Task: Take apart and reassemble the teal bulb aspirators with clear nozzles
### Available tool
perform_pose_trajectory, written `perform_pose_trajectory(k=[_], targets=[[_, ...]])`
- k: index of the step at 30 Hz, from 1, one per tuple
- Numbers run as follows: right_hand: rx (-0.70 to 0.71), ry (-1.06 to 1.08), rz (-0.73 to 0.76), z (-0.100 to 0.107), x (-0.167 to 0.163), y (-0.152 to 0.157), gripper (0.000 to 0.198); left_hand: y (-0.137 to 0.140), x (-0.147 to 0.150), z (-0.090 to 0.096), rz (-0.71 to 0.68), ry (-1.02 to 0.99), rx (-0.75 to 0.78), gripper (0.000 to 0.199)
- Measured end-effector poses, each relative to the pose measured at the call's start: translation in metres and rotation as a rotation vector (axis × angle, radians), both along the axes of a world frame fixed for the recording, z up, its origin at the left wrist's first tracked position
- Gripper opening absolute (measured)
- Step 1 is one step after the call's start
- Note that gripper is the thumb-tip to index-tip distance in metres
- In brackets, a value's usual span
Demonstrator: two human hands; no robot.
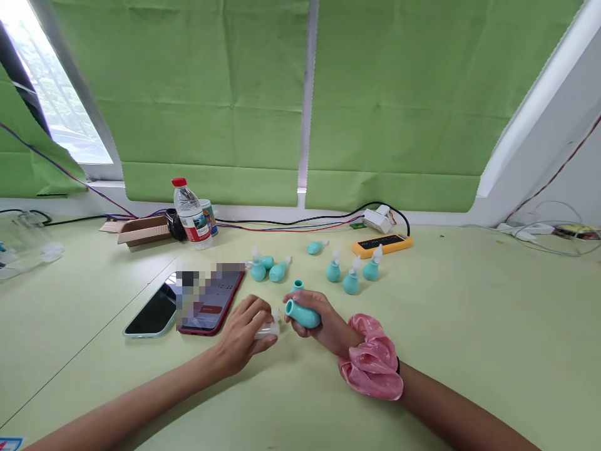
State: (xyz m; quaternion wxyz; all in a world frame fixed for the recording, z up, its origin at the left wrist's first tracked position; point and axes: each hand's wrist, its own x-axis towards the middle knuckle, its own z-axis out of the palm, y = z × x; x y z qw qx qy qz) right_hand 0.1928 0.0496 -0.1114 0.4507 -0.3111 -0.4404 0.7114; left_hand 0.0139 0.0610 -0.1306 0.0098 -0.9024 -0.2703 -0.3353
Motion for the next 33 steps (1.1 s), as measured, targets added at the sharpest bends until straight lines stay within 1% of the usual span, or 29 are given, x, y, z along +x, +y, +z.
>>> perform_pose_trajectory(k=[2, 4, 7, 10, 14, 17, 19, 21, 24, 26, 28, 29, 30, 31, 33], targets=[[0.049, -0.012, 0.004, 0.005, 0.005, 0.004, 0.022, 0.007, 0.002, -0.005, 0.135, 0.153, 0.045, 0.030], [0.119, -0.063, -0.022, 0.009, 0.010, 0.009, 0.023, 0.009, 0.004, -0.010, 0.239, 0.251, 0.060, 0.024], [0.276, -0.230, -0.134, 0.015, 0.019, 0.015, 0.027, 0.008, 0.005, -0.015, 0.308, 0.312, 0.036, 0.021], [0.437, -0.466, -0.288, 0.019, 0.027, 0.022, 0.031, 0.005, 0.004, -0.015, 0.289, 0.340, -0.024, 0.024], [0.632, -0.833, -0.516, 0.023, 0.039, 0.029, 0.025, 0.004, 0.002, -0.010, 0.223, 0.332, -0.074, 0.027], [0.734, -1.076, -0.587, 0.021, 0.048, 0.034, 0.018, 0.005, 0.001, -0.009, 0.126, 0.332, -0.125, 0.026], [0.741, -1.200, -0.581, 0.018, 0.052, 0.037, 0.013, 0.007, 0.001, -0.010, 0.075, 0.329, -0.151, 0.024], [0.717, -1.278, -0.525, 0.013, 0.054, 0.040, 0.011, 0.009, 0.001, -0.013, 0.052, 0.313, -0.165, 0.023], [0.686, -1.332, -0.415, 0.006, 0.056, 0.044, 0.012, 0.012, 0.001, -0.017, 0.036, 0.284, -0.176, 0.022], [0.692, -1.351, -0.367, 0.003, 0.056, 0.045, 0.015, 0.012, 0.001, -0.017, 0.039, 0.276, -0.168, 0.023], [0.714, -1.376, -0.351, 0.003, 0.055, 0.044, 0.020, 0.011, 0.001, -0.016, 0.051, 0.277, -0.143, 0.026], [0.738, -1.394, -0.374, 0.004, 0.054, 0.044, 0.023, 0.010, 0.001, -0.015, 0.056, 0.280, -0.131, 0.027], [0.780, -1.415, -0.428, 0.006, 0.054, 0.043, 0.026, 0.010, 0.001, -0.014, 0.060, 0.282, -0.121, 0.027], [0.839, -1.439, -0.513, 0.009, 0.053, 0.042, 0.028, 0.009, 0.001, -0.013, 0.061, 0.284, -0.117, 0.027], [0.975, -1.497, -0.731, 0.014, 0.055, 0.042, 0.033, 0.008, 0.001, -0.012, 0.060, 0.285, -0.120, 0.024]])
